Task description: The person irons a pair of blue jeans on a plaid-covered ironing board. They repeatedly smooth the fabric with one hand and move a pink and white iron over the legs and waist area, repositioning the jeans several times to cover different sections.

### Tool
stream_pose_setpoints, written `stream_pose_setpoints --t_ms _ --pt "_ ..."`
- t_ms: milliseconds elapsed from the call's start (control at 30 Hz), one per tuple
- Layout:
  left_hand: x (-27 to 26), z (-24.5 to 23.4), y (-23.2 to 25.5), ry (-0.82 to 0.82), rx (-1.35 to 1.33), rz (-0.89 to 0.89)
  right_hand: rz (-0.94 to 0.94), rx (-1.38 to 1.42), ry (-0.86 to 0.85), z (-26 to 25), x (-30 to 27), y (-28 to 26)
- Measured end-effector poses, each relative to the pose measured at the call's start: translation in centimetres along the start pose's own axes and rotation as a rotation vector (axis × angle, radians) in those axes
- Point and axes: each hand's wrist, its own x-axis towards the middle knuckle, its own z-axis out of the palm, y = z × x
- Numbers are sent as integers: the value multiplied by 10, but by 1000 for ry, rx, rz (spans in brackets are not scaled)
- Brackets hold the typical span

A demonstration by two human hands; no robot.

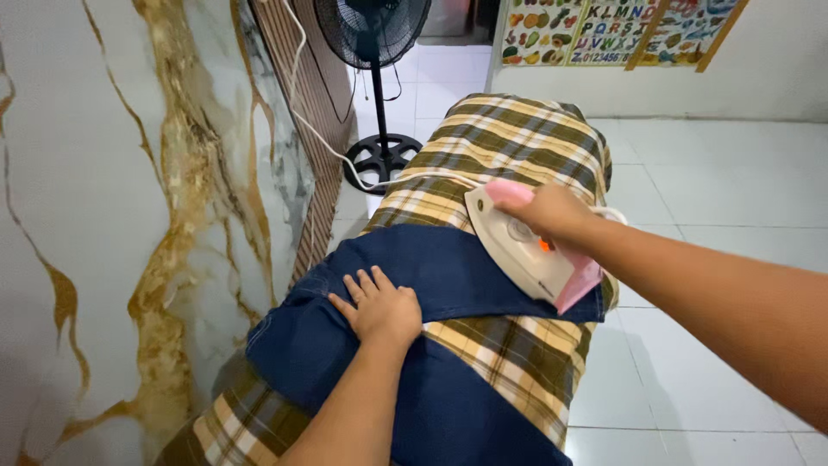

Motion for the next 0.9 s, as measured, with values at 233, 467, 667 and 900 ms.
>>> stream_pose_setpoints --t_ms 233,467,667,900 --pt "9 18 65 528 -104 225 146 6 -3 17 -94 66" --pt "8 33 60 337 12 220 3 -56 242 -4 -40 56" --pt "7 30 66 275 45 201 302 304 29 -8 -27 61" --pt "2 30 67 277 45 209 324 129 144 13 -76 93"
